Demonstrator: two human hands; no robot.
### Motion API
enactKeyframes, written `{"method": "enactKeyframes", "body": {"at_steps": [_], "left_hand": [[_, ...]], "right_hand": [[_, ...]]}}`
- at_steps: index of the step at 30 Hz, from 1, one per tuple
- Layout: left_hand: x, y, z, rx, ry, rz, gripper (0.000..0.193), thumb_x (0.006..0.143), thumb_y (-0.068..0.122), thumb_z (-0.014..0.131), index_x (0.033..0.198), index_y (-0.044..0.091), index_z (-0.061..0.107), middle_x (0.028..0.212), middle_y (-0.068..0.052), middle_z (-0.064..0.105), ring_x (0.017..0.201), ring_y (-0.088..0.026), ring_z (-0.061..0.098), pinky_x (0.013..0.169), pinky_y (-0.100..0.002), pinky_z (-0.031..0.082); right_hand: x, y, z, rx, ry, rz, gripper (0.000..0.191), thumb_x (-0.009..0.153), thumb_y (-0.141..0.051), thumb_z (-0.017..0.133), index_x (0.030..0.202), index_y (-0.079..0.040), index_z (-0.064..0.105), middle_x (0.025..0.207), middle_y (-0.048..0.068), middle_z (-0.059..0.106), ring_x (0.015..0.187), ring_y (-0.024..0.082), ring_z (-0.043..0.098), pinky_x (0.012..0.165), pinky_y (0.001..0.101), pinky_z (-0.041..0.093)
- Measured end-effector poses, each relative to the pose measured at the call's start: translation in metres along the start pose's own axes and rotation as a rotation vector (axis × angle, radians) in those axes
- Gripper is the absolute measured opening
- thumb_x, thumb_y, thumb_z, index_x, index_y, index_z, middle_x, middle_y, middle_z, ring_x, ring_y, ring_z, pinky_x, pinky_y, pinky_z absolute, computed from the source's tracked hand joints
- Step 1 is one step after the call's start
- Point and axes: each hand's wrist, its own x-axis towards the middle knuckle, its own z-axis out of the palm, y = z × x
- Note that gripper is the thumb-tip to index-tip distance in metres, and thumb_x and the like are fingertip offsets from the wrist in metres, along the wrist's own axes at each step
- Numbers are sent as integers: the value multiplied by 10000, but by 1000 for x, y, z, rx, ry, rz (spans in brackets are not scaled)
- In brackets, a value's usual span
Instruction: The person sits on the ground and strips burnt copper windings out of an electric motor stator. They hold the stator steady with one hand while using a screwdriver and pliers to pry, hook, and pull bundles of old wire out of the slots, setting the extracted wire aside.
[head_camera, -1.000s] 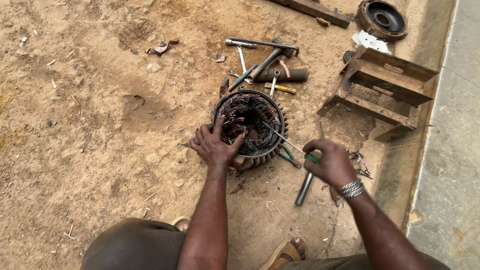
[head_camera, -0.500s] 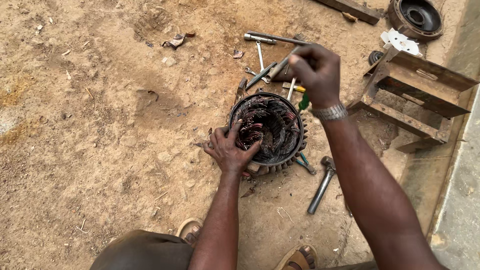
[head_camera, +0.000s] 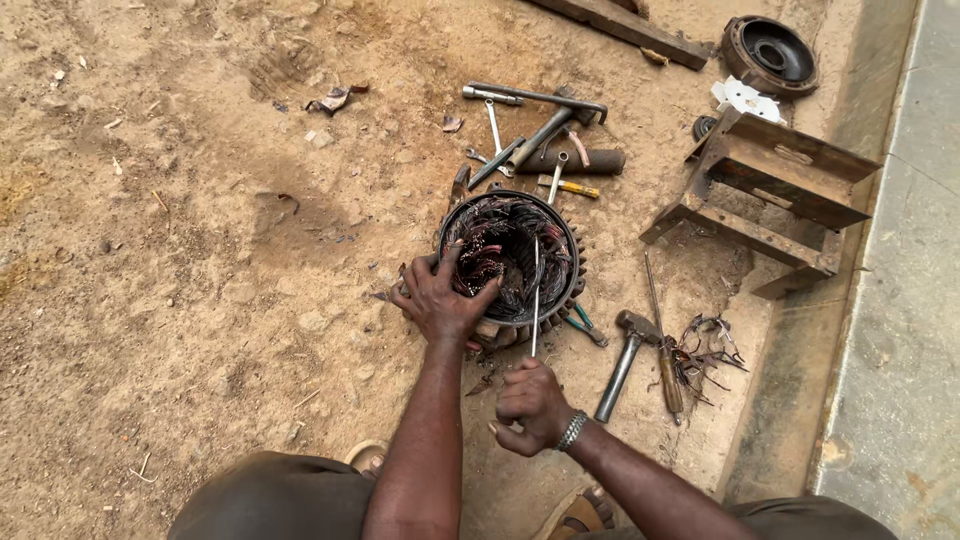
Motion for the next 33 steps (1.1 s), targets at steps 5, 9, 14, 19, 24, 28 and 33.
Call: {"method": "enactKeyframes", "body": {"at_steps": [5,9,14,19,24,28,33], "left_hand": [[0,0,0,-29,21,0,943,534,748,831,1369,373,603,1246,-41,479,1279,-252,412,1152,-615,186],[1,2,-1,-1,115,42,1093,492,760,848,1421,255,571,1262,-89,460,1269,-298,382,1096,-649,164],[2,2,-8,58,33,37,991,580,877,702,1349,259,609,1240,-95,532,1263,-285,452,1086,-685,144],[29,-18,-19,-346,216,-69,534,960,692,480,1122,259,746,987,9,751,1030,-200,686,1183,-642,240],[65,-13,-11,-269,109,-444,404,964,586,581,1079,238,751,939,24,767,857,-176,688,955,-525,464],[68,-1,-1,-50,55,-599,413,930,564,620,1166,238,708,934,-52,734,746,-200,671,710,-439,575],[64,-7,6,129,258,-266,413,869,550,667,1057,189,733,825,-50,717,700,-192,630,681,-467,539]], "right_hand": [[7,20,-113,498,355,162,316,873,-212,535,565,-149,504,511,-32,440,481,112,387,511,314,399],[12,6,-266,1013,688,228,552,1162,-509,412,836,-115,621,519,0,498,457,122,486,546,359,446],[24,69,-244,266,469,1082,413,1017,-418,490,791,-104,634,534,-17,543,390,105,422,339,264,320],[-27,145,-92,-89,-399,1089,251,946,-310,545,1007,-134,713,772,69,717,658,127,649,715,403,542],[-33,173,-81,-48,-102,1219,314,997,-216,482,1147,-140,747,910,96,768,754,311,676,734,489,634],[28,190,-108,130,174,666,804,786,-442,776,1480,-187,460,1568,207,310,1417,416,389,1037,573,458],[87,207,-117,-130,-344,463,1146,516,-705,872,1513,-354,429,1652,242,153,1469,479,264,1065,643,385]]}}
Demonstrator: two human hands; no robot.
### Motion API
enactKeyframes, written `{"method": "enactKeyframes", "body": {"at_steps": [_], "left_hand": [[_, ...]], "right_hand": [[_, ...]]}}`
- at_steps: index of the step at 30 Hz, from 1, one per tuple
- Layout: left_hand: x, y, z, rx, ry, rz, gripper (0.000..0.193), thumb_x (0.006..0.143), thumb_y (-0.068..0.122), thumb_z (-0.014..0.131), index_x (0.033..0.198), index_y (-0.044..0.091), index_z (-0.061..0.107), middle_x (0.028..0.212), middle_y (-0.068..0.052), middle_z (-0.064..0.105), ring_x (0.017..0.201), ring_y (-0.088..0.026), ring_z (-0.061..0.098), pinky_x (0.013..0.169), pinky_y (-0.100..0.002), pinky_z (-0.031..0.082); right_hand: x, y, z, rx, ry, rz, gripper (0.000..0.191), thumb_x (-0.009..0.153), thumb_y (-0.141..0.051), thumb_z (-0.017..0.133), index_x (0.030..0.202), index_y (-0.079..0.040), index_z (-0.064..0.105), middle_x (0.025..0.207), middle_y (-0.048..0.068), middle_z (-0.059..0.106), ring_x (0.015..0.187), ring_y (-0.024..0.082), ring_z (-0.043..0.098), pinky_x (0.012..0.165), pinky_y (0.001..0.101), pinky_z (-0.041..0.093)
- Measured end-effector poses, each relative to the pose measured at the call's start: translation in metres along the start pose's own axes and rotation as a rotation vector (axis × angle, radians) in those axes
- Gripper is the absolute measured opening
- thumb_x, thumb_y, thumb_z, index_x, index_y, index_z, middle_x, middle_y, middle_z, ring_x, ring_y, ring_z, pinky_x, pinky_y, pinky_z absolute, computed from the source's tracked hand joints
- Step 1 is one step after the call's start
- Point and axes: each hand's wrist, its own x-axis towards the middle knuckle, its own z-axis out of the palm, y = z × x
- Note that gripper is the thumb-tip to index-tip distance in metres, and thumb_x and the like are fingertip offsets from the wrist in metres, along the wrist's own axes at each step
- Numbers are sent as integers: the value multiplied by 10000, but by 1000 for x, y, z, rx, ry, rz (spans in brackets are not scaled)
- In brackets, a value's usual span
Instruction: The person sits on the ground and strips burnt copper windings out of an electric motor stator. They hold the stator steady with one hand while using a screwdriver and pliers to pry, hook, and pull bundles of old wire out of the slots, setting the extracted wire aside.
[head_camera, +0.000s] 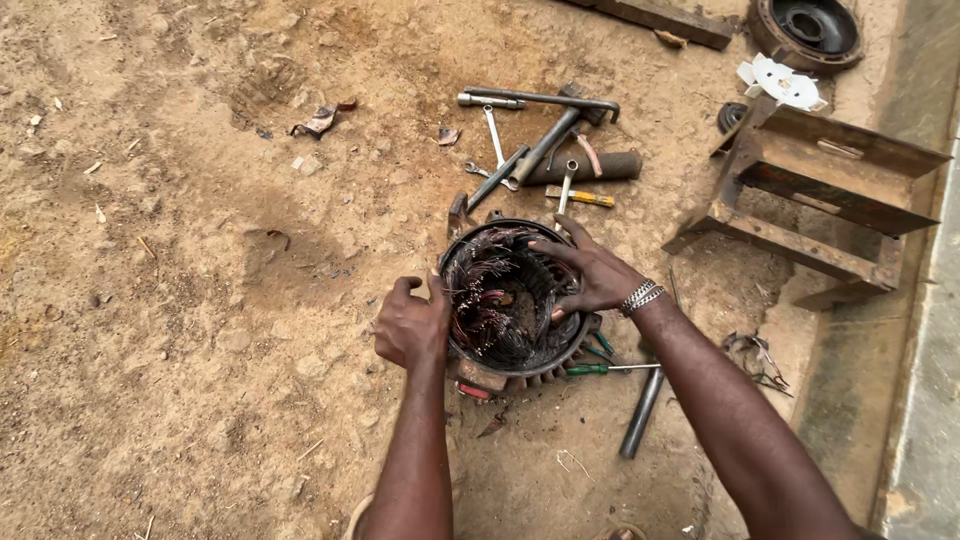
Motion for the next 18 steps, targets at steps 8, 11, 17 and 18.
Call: {"method": "enactKeyframes", "body": {"at_steps": [8,11,17,18], "left_hand": [[-6,-23,41,-92,-133,-15,490,843,624,674,1021,172,741,807,-66,694,787,-263,614,740,-578,498],[1,-21,39,-70,-72,34,520,833,651,677,1007,166,745,801,-73,686,820,-289,607,762,-619,482],[6,-14,10,-92,-268,-132,360,895,574,640,1045,268,756,888,-22,746,822,-211,674,801,-446,520],[6,-13,5,-134,-265,-174,332,886,558,644,1032,284,763,901,-5,755,834,-204,676,791,-429,521]], "right_hand": [[13,-9,17,-120,8,289,1280,389,-724,965,1462,-358,371,1547,191,347,1169,409,626,931,558,582],[27,-12,14,-9,-31,425,1561,330,-673,936,1600,-278,118,1577,217,272,1074,387,676,904,575,587],[33,-17,3,91,-52,373,1537,394,-742,871,1636,-309,75,1620,215,228,1236,410,555,1066,631,464],[32,-17,5,139,-16,397,1442,498,-784,842,1646,-304,113,1657,233,160,1334,445,452,1081,659,416]]}}
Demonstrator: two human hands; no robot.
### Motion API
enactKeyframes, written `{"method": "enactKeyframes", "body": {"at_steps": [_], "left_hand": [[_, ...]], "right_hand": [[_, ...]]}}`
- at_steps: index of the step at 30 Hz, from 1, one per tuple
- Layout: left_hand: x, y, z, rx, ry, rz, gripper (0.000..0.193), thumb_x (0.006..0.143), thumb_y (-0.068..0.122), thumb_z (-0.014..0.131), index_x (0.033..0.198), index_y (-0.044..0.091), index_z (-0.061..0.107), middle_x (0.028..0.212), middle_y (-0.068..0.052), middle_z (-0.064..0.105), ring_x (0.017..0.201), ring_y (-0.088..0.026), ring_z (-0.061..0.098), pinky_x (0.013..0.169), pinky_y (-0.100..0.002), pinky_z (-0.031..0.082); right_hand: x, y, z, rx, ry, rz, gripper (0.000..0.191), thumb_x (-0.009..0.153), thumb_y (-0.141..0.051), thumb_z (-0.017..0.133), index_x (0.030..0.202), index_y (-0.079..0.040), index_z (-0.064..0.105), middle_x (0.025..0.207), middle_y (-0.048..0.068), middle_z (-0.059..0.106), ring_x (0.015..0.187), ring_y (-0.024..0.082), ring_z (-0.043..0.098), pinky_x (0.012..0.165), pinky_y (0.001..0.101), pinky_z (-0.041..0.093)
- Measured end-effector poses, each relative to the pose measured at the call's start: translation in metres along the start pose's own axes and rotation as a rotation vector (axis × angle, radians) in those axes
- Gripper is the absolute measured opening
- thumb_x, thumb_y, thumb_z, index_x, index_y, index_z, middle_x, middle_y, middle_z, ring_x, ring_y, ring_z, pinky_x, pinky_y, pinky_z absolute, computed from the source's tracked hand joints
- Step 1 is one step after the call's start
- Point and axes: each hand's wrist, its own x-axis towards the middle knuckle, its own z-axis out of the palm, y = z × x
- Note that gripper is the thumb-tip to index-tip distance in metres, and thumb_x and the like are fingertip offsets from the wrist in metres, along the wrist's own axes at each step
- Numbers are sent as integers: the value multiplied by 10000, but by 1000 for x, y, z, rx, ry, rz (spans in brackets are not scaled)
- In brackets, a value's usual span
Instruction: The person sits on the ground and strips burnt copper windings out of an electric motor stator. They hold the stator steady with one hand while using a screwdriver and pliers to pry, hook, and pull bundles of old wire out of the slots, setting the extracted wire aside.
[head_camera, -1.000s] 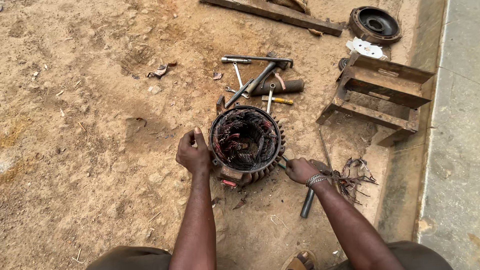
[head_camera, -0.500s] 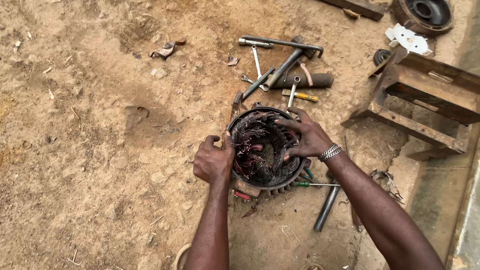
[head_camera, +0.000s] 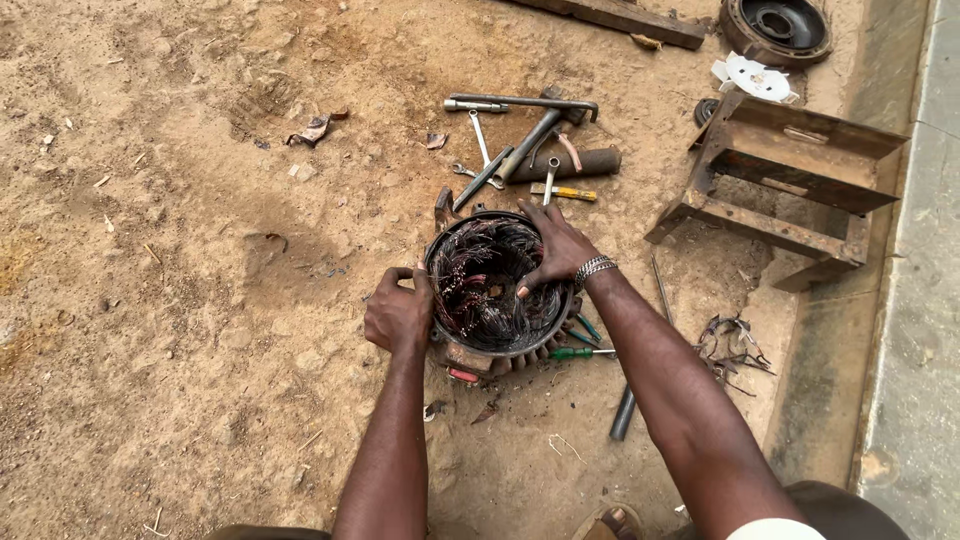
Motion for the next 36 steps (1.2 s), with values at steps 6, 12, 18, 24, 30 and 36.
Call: {"method": "enactKeyframes", "body": {"at_steps": [6,12,18,24,30,36], "left_hand": [[-8,4,-10,167,-2,37,287,928,538,630,1090,327,739,791,4,730,662,-168,653,603,-377,534],[-5,3,-4,182,60,110,256,931,515,649,1057,320,757,751,20,740,633,-130,641,570,-328,488],[-4,0,-11,16,39,134,233,912,507,671,1025,336,783,700,20,739,629,-114,636,549,-354,466],[5,15,-4,145,30,134,294,908,587,674,1042,343,771,677,33,690,583,-145,619,493,-349,480],[7,13,-1,135,-3,103,354,899,650,695,1022,329,778,646,26,699,658,-146,650,642,-412,494],[8,13,-1,93,-27,56,318,881,613,673,1026,349,773,687,39,710,735,-154,675,753,-451,526]], "right_hand": [[6,-2,20,-16,120,138,1194,621,-862,654,1603,-313,254,1673,169,234,1452,409,408,1120,673,377],[13,-9,17,17,177,214,941,807,-759,587,1523,-188,373,1561,146,416,1366,354,521,1077,627,449],[-4,-15,15,102,264,150,919,823,-732,611,1491,-137,399,1515,138,449,1351,321,526,1087,567,461],[-8,17,23,271,306,168,846,901,-759,496,1486,-148,470,1509,142,441,1359,350,505,1095,616,431],[-46,76,45,620,484,589,418,954,-321,627,1316,-113,635,1301,103,633,1133,255,644,1008,470,587],[-100,68,115,7,71,552,870,675,29,827,1428,-37,396,1240,212,463,1058,379,589,942,448,538]]}}
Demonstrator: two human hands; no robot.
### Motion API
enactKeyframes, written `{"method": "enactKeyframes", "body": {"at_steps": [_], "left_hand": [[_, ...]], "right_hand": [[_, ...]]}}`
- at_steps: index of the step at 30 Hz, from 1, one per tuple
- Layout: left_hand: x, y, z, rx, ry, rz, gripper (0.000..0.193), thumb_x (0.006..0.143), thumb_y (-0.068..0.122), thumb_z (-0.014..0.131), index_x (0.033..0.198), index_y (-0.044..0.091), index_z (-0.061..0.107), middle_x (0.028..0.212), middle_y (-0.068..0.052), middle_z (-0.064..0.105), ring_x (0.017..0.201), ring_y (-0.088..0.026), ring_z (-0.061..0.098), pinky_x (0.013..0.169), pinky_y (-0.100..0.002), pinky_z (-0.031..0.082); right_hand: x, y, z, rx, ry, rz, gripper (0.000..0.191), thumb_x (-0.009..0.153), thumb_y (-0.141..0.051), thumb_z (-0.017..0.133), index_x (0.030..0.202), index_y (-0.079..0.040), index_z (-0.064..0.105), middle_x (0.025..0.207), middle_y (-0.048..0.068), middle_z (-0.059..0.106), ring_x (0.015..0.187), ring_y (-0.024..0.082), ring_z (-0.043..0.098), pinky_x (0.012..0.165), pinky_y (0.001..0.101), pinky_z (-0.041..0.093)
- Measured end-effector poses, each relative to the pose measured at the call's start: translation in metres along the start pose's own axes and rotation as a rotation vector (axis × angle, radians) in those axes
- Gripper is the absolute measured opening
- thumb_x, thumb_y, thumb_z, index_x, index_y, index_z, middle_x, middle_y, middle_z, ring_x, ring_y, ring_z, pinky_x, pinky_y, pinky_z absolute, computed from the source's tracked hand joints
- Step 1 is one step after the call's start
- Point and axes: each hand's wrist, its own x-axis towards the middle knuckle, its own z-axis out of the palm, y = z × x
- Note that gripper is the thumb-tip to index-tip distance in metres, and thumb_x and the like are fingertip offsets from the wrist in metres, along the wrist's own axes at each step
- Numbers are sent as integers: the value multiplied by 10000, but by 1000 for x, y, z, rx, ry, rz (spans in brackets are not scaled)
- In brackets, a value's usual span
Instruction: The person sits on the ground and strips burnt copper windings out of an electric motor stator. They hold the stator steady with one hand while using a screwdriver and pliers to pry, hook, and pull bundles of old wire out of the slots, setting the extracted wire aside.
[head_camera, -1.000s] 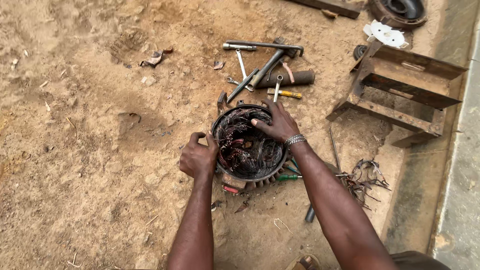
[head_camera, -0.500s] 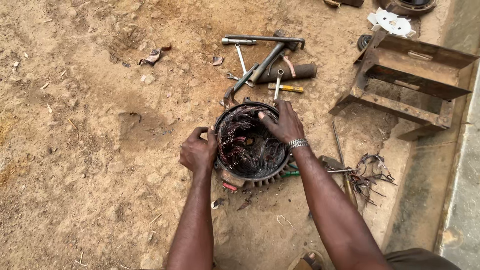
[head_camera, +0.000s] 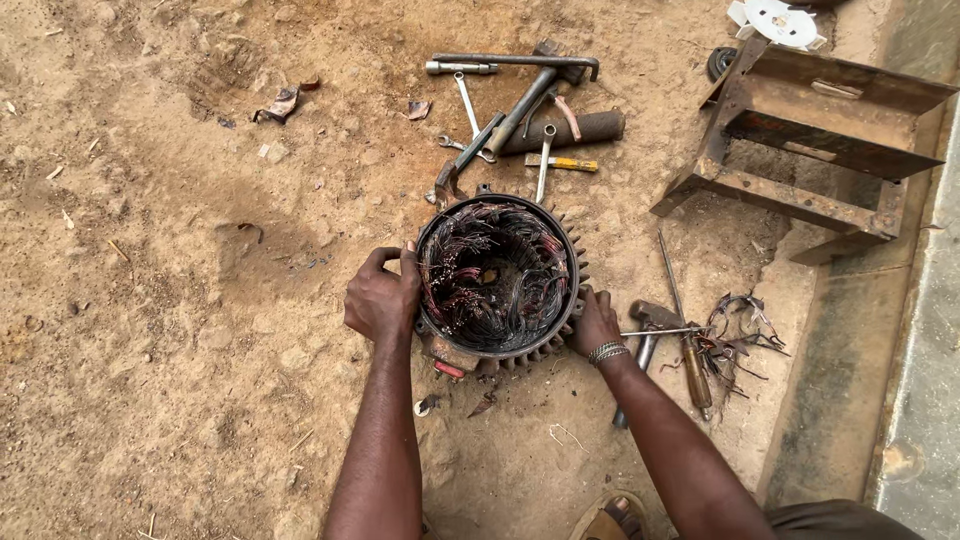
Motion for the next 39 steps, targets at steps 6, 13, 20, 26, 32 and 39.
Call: {"method": "enactKeyframes", "body": {"at_steps": [6,13,20,26,32,39], "left_hand": [[-2,4,-7,8,17,47,341,891,634,682,1040,341,772,699,46,739,742,-156,685,794,-467,497],[5,-2,-6,-161,26,47,384,871,634,684,1034,300,776,794,32,733,727,-155,652,675,-408,494],[8,-2,-36,-1008,-181,-48,331,1033,429,526,1123,191,739,924,-21,714,815,-142,631,726,-351,537],[-70,86,-57,-798,170,534,183,962,138,665,1131,123,734,1115,-94,756,986,-212,698,871,-397,622],[-144,185,-105,-440,-423,1016,300,969,64,615,1253,129,685,1177,-117,756,1063,-209,735,895,-400,628],[-138,195,-93,-371,-376,1323,262,919,38,703,1166,117,743,1032,-109,798,927,-188,782,810,-349,666]], "right_hand": [[-2,-7,-5,-28,19,-137,708,809,15,717,1461,-63,452,1286,209,485,979,348,680,869,426,600],[-8,-7,-51,-195,65,-180,382,866,-38,713,1240,-13,638,1258,186,574,931,265,684,817,364,633],[-20,27,-143,635,445,-338,277,879,-120,776,1136,-38,714,1245,130,625,1104,242,700,924,341,630],[-51,-10,-197,959,479,-819,160,946,-81,755,1098,-70,704,1265,126,669,1144,225,729,978,348,596],[-106,-60,-212,748,454,-1079,164,911,-80,788,1043,-38,700,1181,112,681,1092,235,703,903,331,620],[-107,-66,-205,763,560,-1054,166,896,-84,764,1039,-50,685,1119,123,593,1085,211,652,823,313,617]]}}
